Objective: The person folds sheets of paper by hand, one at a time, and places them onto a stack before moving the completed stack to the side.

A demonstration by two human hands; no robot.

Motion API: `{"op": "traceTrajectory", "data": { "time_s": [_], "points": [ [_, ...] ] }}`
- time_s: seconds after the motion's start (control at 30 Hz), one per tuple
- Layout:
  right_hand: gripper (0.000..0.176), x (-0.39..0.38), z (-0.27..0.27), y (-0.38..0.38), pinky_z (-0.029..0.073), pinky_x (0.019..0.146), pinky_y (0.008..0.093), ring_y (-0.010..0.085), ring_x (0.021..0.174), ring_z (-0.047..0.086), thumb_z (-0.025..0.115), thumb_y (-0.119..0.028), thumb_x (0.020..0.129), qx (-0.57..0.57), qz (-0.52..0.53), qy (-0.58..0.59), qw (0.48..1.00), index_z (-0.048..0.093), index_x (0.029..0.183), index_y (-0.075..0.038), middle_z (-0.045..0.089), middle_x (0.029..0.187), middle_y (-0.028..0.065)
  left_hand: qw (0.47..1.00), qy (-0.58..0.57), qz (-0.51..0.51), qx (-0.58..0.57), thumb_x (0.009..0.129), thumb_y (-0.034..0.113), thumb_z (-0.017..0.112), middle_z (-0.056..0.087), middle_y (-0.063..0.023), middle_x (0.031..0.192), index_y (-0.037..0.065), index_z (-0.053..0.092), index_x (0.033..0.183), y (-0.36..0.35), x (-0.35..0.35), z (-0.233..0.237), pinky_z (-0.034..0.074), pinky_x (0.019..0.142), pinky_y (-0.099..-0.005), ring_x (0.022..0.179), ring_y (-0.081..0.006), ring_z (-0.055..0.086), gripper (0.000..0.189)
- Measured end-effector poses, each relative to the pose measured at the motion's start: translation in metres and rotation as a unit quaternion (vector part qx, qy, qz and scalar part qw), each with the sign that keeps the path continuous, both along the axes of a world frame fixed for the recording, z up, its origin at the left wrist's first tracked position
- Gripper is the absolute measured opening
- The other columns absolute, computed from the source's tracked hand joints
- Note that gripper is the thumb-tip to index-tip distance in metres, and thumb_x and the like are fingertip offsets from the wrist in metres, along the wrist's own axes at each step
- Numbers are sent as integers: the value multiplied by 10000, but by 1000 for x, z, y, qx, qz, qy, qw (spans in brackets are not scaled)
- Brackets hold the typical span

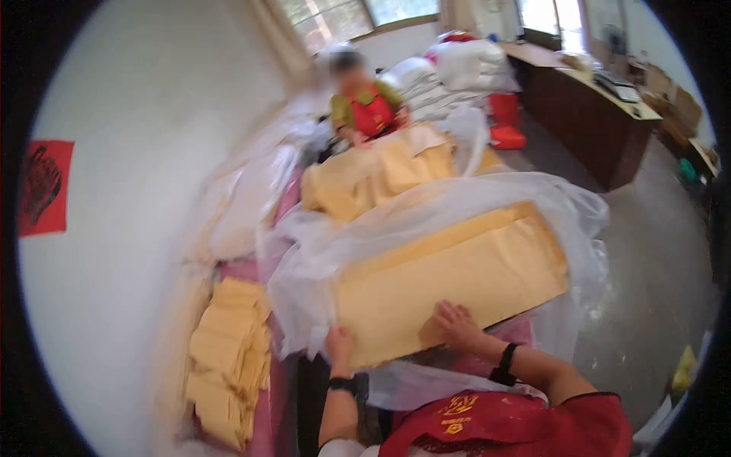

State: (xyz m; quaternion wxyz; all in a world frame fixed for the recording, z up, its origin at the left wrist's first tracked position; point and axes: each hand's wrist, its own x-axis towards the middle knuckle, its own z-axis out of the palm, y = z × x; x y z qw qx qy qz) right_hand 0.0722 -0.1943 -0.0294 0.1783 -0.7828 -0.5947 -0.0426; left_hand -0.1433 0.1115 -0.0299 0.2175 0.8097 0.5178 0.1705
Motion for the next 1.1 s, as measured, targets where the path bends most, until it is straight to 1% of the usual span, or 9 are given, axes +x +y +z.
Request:
{"op": "traceTrajectory", "data": {
  "time_s": [0.13, 0.2, 0.3, 0.43, 0.6, 0.8, 0.9, 0.97, 1.1],
  "points": [
    [536, -10, 16, -2, 273, 1066, 509, 348, 1357, 308, 601, -218, 774, -3, -3, 4, 1000, 477, 1278, -84, 358, 1425, 200, 1000, -13, -7, 13, 725, 195, 659, 668, -154, 858, 71, 605, 928, 20, 6, -18, 500, 750, -437, 847, -361, 636, 244],
    [528, -4, 18, 4, 278, 1063, 503, 342, 1353, 319, 602, -215, 770, 17, 0, -19, 1000, 483, 1268, -87, 358, 1426, 196, 994, -47, 1, -96, 733, 182, 638, 668, -160, 862, 66, 604, 936, 30, 11, -17, 500, 753, -433, 857, -364, 636, 237],
    [513, -5, 10, 2, 288, 1053, 498, 333, 1337, 349, 606, -219, 761, 35, -3, -35, 999, 495, 1246, -95, 373, 1422, 191, 990, -67, 36, -118, 736, 181, 630, 668, -167, 867, 55, 600, 936, 26, 21, -13, 501, 753, -435, 863, -362, 637, 238],
    [499, -4, 13, 6, 292, 1049, 496, 333, 1326, 367, 607, -222, 766, 39, -10, -61, 997, 499, 1236, -96, 399, 1409, 187, 995, -65, 61, -52, 744, 165, 621, 670, -175, 881, 53, 601, 956, 25, 37, 0, 499, 760, -437, 880, -356, 638, 241],
    [501, -7, 17, 6, 303, 1041, 501, 333, 1322, 374, 610, -222, 772, 21, -7, -53, 998, 496, 1246, -105, 398, 1415, 185, 998, -46, 44, 1, 770, 154, 613, 605, -181, 1039, 87, 612, 1010, 42, 63, 9, 482, 838, -433, 980, -359, 590, 249],
    [558, -2, 6, 7, 268, 1064, 515, 344, 1352, 327, 668, -254, 727, 12, -17, -52, 998, 507, 1240, -109, 377, 1424, 199, 997, 26, 52, -40, 767, 165, 625, 574, -164, 1097, 107, 611, 1020, 64, 87, 22, 476, 866, -419, 1053, -337, 560, 261],
    [536, -6, 15, 7, 262, 1066, 521, 355, 1348, 327, 652, -254, 746, -4, -17, -18, 1000, 505, 1238, -102, 377, 1419, 206, 998, 10, 54, -33, 771, 183, 623, 605, -144, 1031, 115, 627, 988, 67, 85, 17, 492, 833, -416, 1003, -333, 587, 227],
    [495, -9, 20, 6, 275, 1061, 520, 356, 1348, 332, 603, -238, 809, -11, -18, -34, 999, 486, 1267, -89, 364, 1431, 218, 996, -19, 59, -68, 768, 179, 621, 619, -127, 985, 117, 637, 958, 74, 84, 11, 500, 807, -415, 965, -330, 601, 201],
    [525, -9, 22, 6, 267, 1066, 520, 367, 1353, 321, 617, -235, 788, -15, -17, -12, 1000, 485, 1274, -83, 356, 1437, 222, 989, -100, 63, -90, 764, 158, 619, 639, -83, 871, 112, 644, 846, 95, 89, -18, 512, 717, -426, 849, -326, 625, 97]
  ]
}}
